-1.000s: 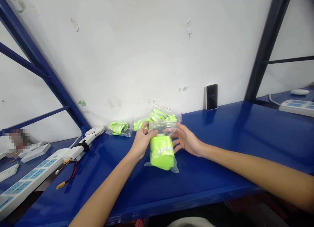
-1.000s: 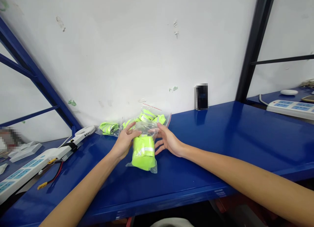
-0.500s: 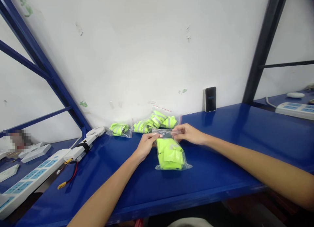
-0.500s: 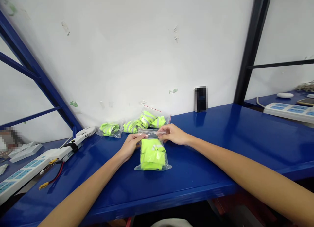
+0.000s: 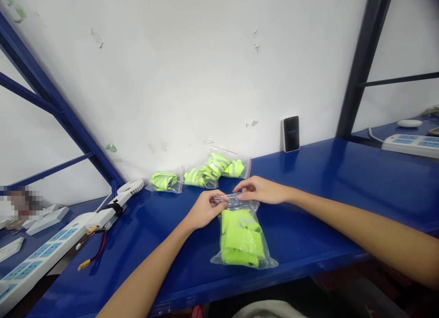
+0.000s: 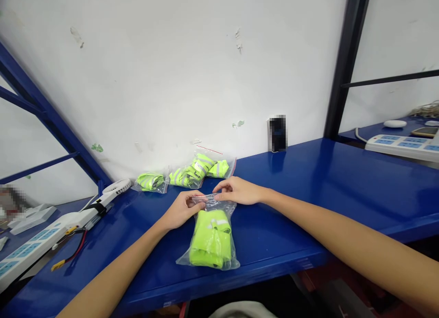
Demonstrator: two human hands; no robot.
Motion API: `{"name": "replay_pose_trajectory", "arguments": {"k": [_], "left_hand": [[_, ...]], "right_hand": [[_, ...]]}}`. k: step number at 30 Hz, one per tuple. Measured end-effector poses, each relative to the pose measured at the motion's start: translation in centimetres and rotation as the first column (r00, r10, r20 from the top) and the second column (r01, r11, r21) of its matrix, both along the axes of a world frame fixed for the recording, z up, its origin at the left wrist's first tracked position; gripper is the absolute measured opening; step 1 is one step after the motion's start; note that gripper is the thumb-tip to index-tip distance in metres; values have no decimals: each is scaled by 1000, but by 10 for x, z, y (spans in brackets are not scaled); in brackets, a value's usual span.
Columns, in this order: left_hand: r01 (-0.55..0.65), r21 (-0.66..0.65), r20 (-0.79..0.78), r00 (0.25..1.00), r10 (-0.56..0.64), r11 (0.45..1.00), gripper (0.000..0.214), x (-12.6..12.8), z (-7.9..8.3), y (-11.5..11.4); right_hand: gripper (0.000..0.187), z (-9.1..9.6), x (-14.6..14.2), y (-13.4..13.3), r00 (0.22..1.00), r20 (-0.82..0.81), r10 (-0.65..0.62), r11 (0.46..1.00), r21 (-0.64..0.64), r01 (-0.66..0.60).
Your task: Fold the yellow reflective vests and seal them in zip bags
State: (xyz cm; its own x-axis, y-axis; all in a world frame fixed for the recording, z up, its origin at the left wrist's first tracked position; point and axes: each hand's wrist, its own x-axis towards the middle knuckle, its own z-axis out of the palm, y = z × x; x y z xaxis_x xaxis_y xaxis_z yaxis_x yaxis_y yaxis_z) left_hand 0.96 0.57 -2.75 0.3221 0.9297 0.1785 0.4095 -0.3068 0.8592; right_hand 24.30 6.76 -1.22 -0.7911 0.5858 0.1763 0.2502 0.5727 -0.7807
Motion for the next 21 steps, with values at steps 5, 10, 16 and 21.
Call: {"name": "replay_pose_trajectory", "arguments": {"k": [5,10,16,21], "left_hand": [[-14,279,-313,944,105,960,25,3,5,-7],[0,343,-335,934,123,939,34,-8,6,-1],[69,340,-409,909,82,938,28,-19,5,3],[86,378,-450,887,102,922,31,-15,6,1]], "right_hand": [[24,-5,-6,-5,1000,-10,-29,975,220,30],[23,-6,-8,-2,999,20,-38,971,238,32],[26,-8,-7,5,997,46,-60,998,36,59],[27,-11,-7,7,994,28,-105,994,-21,106]]}}
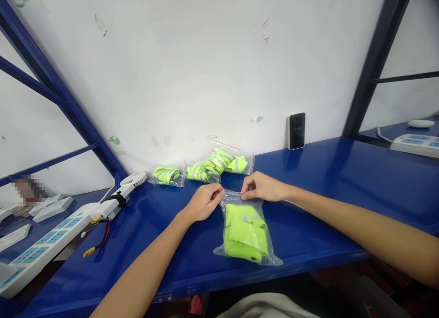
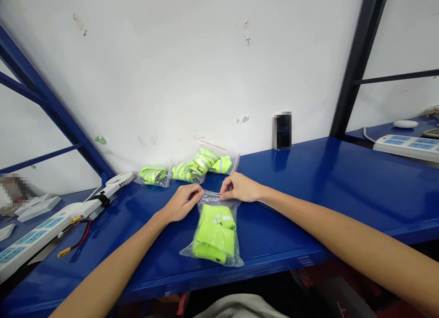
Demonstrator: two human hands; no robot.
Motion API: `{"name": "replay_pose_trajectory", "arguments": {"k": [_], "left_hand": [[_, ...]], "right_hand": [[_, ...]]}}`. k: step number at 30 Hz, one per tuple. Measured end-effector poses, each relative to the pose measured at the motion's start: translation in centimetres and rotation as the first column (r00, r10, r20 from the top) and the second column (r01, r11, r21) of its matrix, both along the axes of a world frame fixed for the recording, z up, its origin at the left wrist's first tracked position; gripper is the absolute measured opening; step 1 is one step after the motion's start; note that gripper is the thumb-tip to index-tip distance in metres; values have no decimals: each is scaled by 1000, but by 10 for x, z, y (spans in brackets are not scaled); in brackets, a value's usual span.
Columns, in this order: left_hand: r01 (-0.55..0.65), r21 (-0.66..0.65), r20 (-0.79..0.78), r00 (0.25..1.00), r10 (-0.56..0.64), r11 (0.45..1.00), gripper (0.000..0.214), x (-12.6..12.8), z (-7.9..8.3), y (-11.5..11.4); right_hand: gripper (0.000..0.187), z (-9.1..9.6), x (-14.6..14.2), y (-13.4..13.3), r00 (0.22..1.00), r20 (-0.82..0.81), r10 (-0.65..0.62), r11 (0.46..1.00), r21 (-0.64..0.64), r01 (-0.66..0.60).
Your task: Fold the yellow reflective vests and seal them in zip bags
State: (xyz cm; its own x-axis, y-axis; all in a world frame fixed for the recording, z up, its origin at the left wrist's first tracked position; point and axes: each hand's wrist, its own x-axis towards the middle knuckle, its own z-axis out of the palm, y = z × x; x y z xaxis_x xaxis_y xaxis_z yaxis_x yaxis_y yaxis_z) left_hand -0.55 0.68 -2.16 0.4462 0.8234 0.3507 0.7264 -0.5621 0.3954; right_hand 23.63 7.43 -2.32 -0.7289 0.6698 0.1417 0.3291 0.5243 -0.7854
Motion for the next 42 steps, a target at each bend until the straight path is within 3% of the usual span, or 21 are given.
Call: {"name": "replay_pose_trajectory", "arguments": {"k": [5,12,24,34,42], "left_hand": [[35,42,13,999,-36,999,30,4,0,-1],[49,39,100,994,-52,998,32,18,-3,-1],[53,20,142,988,-55,998,24,23,-8,2],[67,47,195,978,-75,997,22,34,-2,-7],[79,66,125,988,-87,995,25,20,4,1]], "right_hand": [[30,4,0,-3,1000,20,-9,1000,21,9],[27,11,-6,-17,999,41,5,936,352,-19],[26,6,-11,-17,997,-64,45,966,258,-27],[21,10,-6,-19,992,-62,112,906,415,-76],[20,12,-6,-14,995,-28,93,935,345,-78]]}}
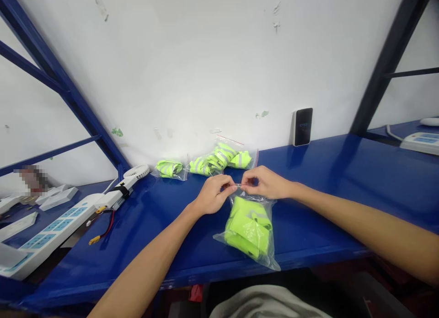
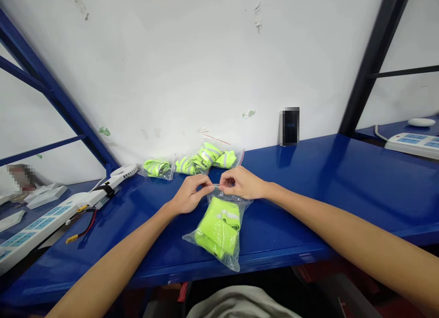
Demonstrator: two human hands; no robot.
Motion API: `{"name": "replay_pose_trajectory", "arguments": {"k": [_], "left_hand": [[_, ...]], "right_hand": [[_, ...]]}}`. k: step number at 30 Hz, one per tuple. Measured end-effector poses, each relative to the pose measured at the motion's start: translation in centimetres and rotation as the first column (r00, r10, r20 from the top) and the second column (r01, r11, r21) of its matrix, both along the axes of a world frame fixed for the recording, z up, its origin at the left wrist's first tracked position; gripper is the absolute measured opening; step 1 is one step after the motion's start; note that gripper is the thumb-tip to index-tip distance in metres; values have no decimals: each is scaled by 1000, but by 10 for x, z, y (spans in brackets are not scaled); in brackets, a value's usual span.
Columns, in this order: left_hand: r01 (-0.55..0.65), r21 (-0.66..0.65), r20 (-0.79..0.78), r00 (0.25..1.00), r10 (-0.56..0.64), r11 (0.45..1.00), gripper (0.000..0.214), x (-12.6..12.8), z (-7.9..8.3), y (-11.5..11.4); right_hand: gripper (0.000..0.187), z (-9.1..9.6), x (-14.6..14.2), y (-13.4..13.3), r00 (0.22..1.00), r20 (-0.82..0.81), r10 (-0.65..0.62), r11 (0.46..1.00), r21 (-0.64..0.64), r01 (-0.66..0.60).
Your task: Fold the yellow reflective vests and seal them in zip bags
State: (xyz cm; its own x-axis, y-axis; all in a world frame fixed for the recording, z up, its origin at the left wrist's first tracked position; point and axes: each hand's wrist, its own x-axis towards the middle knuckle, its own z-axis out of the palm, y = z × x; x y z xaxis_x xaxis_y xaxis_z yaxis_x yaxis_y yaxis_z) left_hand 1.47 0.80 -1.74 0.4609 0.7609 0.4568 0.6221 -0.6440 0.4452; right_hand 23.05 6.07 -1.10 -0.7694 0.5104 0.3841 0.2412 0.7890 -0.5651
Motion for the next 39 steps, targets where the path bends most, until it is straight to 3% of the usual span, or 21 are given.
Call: {"name": "replay_pose_trajectory", "arguments": {"k": [5,10,17,27,34,39], "left_hand": [[-16,75,-23,1000,18,997,24,-16,-1,1],[-16,59,-108,994,23,998,24,-29,-2,0],[-44,58,-143,988,51,997,23,-39,0,4],[-72,29,-184,980,77,997,26,-42,0,1],[-110,1,-176,978,108,994,27,-43,-4,2],[-152,-81,-140,980,140,985,27,-44,-12,11]], "right_hand": [[21,1,8,6,998,55,-18,995,-96,23],[23,0,17,14,990,141,6,985,-171,19],[32,5,26,19,978,204,-35,991,-121,61],[38,0,26,26,951,308,27,998,42,-42],[44,-3,25,26,954,296,49,998,12,-54],[49,-11,24,29,978,206,-19,999,-45,28]]}}
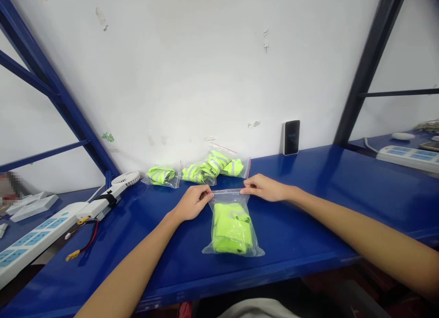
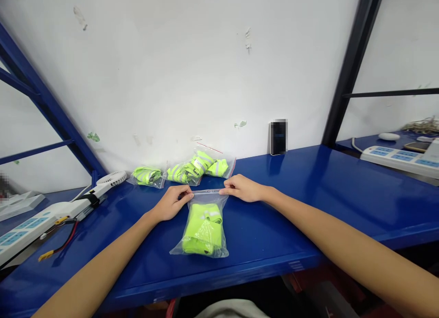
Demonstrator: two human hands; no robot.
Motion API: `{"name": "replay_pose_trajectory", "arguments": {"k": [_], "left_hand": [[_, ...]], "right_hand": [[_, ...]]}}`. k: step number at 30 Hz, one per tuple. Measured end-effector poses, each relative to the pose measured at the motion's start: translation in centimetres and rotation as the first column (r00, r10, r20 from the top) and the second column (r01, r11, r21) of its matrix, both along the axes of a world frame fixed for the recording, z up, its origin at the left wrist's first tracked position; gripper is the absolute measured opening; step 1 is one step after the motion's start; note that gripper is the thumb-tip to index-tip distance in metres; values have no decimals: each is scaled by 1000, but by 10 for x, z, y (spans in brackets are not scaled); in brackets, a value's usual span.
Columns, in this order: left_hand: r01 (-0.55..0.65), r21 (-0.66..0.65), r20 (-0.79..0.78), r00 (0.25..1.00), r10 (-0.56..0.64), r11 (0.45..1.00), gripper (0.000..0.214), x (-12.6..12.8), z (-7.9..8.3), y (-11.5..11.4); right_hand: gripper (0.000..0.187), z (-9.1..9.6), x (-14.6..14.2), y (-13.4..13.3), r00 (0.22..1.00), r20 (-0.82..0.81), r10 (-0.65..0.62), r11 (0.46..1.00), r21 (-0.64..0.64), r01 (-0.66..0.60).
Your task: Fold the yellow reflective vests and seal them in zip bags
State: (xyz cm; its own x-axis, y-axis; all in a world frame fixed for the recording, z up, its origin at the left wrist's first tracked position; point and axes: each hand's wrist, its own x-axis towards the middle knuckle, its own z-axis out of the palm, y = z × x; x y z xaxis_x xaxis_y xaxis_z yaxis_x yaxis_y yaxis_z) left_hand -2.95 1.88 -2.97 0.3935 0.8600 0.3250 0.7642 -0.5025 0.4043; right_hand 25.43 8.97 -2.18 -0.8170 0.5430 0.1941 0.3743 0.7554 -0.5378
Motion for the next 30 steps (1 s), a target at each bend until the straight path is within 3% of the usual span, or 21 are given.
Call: {"name": "replay_pose_trajectory", "arguments": {"k": [5,11,16,19,25,30], "left_hand": [[17,53,11,1000,-18,998,28,5,-1,2],[27,87,6,1000,-27,996,30,8,-2,3],[56,82,-48,997,-52,995,27,9,-2,4],[56,71,-48,997,-52,996,27,11,-1,3],[36,51,-34,999,-34,998,31,11,0,3],[10,68,152,988,-20,998,35,8,-1,7]], "right_hand": [[48,-3,-2,1,997,-75,-11,1000,-23,9],[40,9,3,-4,996,-68,49,987,-152,-59],[30,15,-1,-17,984,-148,102,994,-29,-107],[35,14,-6,-21,990,-112,89,986,-132,-103],[33,13,-8,-12,998,-60,32,874,-483,-57],[21,11,-16,-13,957,-238,-165,688,-723,-61]]}}
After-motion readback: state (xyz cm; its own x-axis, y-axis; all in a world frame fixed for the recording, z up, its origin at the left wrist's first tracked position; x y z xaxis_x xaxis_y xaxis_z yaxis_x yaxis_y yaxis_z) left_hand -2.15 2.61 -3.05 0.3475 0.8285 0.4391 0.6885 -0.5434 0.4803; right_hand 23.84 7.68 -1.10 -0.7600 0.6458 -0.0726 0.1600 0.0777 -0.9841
